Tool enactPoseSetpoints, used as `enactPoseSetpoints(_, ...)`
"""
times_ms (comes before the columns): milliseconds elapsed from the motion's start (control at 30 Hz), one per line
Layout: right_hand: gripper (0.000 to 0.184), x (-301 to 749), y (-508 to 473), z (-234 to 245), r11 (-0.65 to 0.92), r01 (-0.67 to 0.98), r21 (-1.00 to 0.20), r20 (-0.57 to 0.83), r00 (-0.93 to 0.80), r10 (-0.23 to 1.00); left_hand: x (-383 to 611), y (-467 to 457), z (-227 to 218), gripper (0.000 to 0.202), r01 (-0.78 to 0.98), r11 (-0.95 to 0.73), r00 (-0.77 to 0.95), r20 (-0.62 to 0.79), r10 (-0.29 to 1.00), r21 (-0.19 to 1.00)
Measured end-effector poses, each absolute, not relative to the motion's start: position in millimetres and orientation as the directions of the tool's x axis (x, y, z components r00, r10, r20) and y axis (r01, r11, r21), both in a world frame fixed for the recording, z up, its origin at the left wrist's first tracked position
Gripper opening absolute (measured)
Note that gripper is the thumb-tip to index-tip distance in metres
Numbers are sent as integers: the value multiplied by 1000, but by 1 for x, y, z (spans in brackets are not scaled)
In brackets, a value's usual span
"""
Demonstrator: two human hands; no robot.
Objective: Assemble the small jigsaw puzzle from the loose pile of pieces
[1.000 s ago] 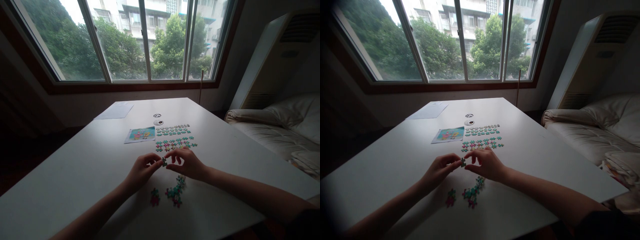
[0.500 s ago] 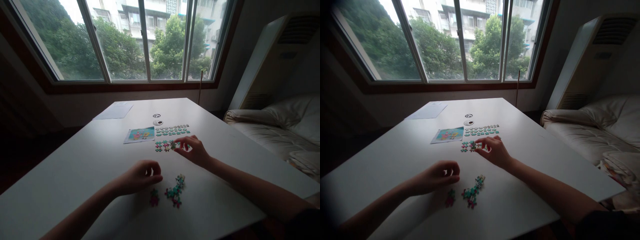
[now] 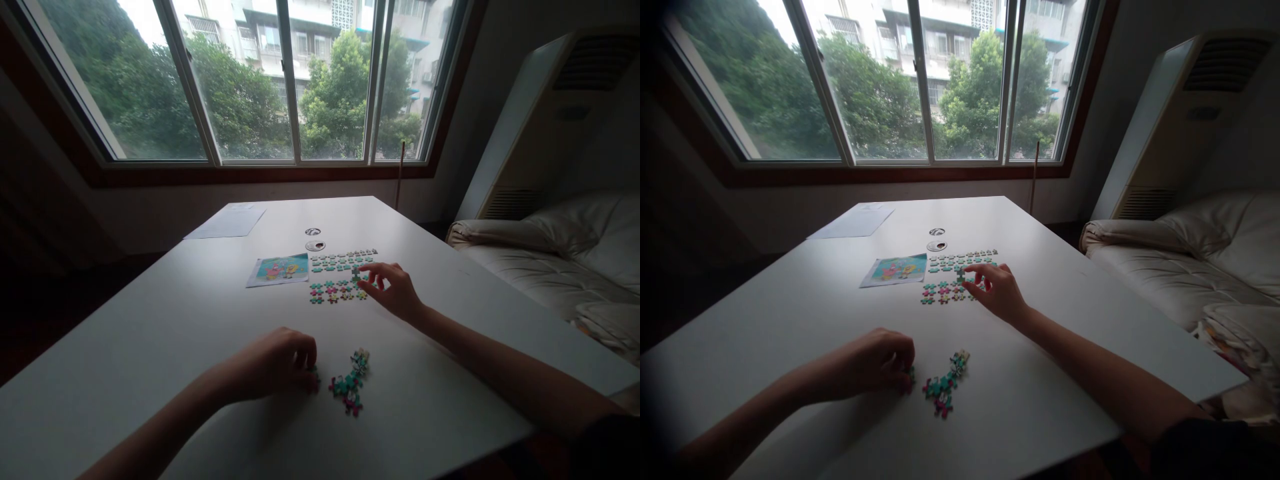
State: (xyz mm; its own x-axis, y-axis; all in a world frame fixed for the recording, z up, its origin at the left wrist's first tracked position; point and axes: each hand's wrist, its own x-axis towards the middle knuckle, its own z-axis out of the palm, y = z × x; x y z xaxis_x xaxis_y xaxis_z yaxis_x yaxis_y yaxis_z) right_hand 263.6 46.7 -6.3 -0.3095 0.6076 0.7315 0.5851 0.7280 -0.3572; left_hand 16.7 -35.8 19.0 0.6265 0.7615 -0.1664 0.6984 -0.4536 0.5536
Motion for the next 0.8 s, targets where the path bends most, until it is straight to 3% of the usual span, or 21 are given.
enactPoseSetpoints(233, 28, 269, 73, -1, 658, 636, -404, 667, -288, 688, 4, -27, 8, 11, 654, -525, 652, -53, 756, 544)
enactPoseSetpoints(467, 31, 301, 149, -15, 342, 845, -412, 296, -230, 927, -3, -29, 13, 14, 665, -513, 663, -114, 740, 542)
enactPoseSetpoints(800, 32, 312, 176, -22, 264, 868, -421, 174, -208, 962, -5, -33, 13, 12, 613, -499, 682, -92, 725, 612)
